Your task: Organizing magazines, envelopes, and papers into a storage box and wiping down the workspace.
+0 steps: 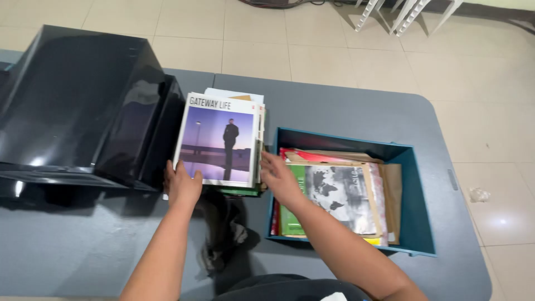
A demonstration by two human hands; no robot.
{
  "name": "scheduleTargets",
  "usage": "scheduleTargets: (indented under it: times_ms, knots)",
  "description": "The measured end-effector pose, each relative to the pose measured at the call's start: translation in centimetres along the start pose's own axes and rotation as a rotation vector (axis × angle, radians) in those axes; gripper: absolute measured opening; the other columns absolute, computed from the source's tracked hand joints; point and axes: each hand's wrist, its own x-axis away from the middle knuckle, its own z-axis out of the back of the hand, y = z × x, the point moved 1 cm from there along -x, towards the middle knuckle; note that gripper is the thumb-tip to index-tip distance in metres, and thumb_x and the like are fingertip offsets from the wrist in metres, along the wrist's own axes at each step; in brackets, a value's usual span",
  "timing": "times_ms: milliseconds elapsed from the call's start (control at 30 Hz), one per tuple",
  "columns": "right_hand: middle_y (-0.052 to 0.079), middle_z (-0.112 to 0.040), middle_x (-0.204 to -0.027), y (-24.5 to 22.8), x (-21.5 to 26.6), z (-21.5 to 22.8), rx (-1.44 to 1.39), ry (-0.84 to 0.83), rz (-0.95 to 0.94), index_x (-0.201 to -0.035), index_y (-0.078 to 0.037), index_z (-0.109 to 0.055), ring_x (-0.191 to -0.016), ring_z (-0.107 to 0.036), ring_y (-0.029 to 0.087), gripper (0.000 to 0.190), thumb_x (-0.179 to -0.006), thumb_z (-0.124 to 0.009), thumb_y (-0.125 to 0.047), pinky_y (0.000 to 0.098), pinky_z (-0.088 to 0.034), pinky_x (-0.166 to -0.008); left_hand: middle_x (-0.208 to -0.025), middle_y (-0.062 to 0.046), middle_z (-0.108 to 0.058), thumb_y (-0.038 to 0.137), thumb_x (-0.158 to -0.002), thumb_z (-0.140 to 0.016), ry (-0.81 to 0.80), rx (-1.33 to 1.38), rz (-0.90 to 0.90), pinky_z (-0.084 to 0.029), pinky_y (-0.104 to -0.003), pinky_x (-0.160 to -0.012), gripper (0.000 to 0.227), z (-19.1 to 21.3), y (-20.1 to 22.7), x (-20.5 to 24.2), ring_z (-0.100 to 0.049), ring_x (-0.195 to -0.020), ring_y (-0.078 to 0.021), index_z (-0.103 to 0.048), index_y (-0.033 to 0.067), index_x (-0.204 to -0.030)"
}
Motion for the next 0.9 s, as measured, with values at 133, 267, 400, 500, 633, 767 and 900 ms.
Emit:
scheduleTargets:
  times_ms: [133, 267, 400, 500, 633, 767, 900]
  knots:
    - [0.020, -0.053, -0.148, 5.0, -1.1, -6.6, -0.048, -0.043, -0.289, -0.158, -0.009, -0.032, -0.140, -0.049, 0.028, 0.070, -0.096, -0.063, -0.015, 0.0381, -0.040, -0.113, -0.143, -0.020, -0.057, 0.042, -0.092, -0.068, -0.450, 0.154, 0.247, -0.049, -0.051, -0.107, 0.066, 0.2, -3.8, -2.8, -0.057, -0.131, -0.0402, -0.051, 0.0101, -0.147]
    - [0.017, -0.055, -0.139, 6.9, 0.4, -10.7, 0.000, -0.053, -0.436, -0.151, -0.006, -0.039, -0.133, -0.051, 0.027, 0.064, -0.094, -0.065, -0.020, 0.0383, -0.042, -0.108, -0.136, -0.017, -0.058, 0.036, -0.085, -0.072, -0.377, 0.139, 0.136, -0.050, -0.052, -0.097, 0.065, 1.5, -4.9, -3.7, -0.059, -0.122, -0.0396, -0.051, 0.0168, -0.143]
    - [0.009, -0.062, -0.116, 5.5, 2.4, -12.7, -0.288, -0.097, -0.618, -0.124, -0.004, -0.060, -0.113, -0.062, 0.025, 0.037, -0.095, -0.064, -0.027, 0.0387, -0.051, -0.091, -0.108, -0.011, -0.071, 0.024, -0.083, -0.075, -0.496, 0.621, 0.158, -0.056, -0.040, -0.081, 0.067, -2.8, -7.9, -4.2, -0.070, -0.096, -0.0262, -0.048, 0.0111, -0.143]
    - [0.007, -0.061, -0.107, 5.3, 1.9, -14.1, -0.664, 0.015, -0.767, -0.117, -0.007, -0.058, -0.104, -0.067, 0.026, 0.034, -0.095, -0.062, -0.033, 0.0420, -0.054, -0.087, -0.101, -0.007, -0.069, 0.013, -0.084, -0.072, -0.876, 1.047, 0.320, -0.050, -0.031, -0.066, 0.066, -3.9, -7.3, -3.7, -0.065, -0.082, -0.0175, -0.044, 0.0143, -0.144]
    - [0.008, -0.060, -0.104, 10.5, -0.5, -13.9, -0.941, 0.129, -0.615, -0.120, -0.005, -0.055, -0.092, -0.064, 0.025, 0.034, -0.099, -0.063, -0.030, 0.0445, -0.058, -0.086, -0.099, -0.007, -0.066, 0.010, -0.087, -0.068, -0.998, 1.219, 0.330, -0.044, -0.028, -0.059, 0.057, 1.0, -4.2, -1.4, -0.058, -0.075, -0.0144, -0.056, 0.0010, -0.141]
    - [0.006, -0.063, -0.108, 6.9, -2.1, -12.2, -0.898, 0.338, -0.435, -0.126, -0.010, -0.051, -0.092, -0.063, 0.019, 0.027, -0.100, -0.059, -0.012, 0.0337, -0.058, -0.074, -0.109, -0.005, -0.066, 0.017, -0.093, -0.065, -1.074, 1.538, 0.390, -0.050, -0.027, -0.067, 0.059, 5.5, -3.3, -0.2, -0.063, -0.084, -0.0137, -0.048, 0.0097, -0.149]
    - [0.004, -0.065, -0.115, 0.5, -0.9, -7.7, -0.808, 0.354, -0.396, -0.128, -0.014, -0.050, -0.101, -0.066, 0.019, 0.033, -0.097, -0.057, -0.005, 0.0292, -0.058, -0.070, -0.126, -0.009, -0.069, 0.038, -0.100, -0.056, -1.147, 1.928, 0.482, -0.057, -0.034, -0.082, 0.056, 6.6, -4.0, -1.0, -0.069, -0.103, -0.0223, -0.049, 0.0142, -0.149]
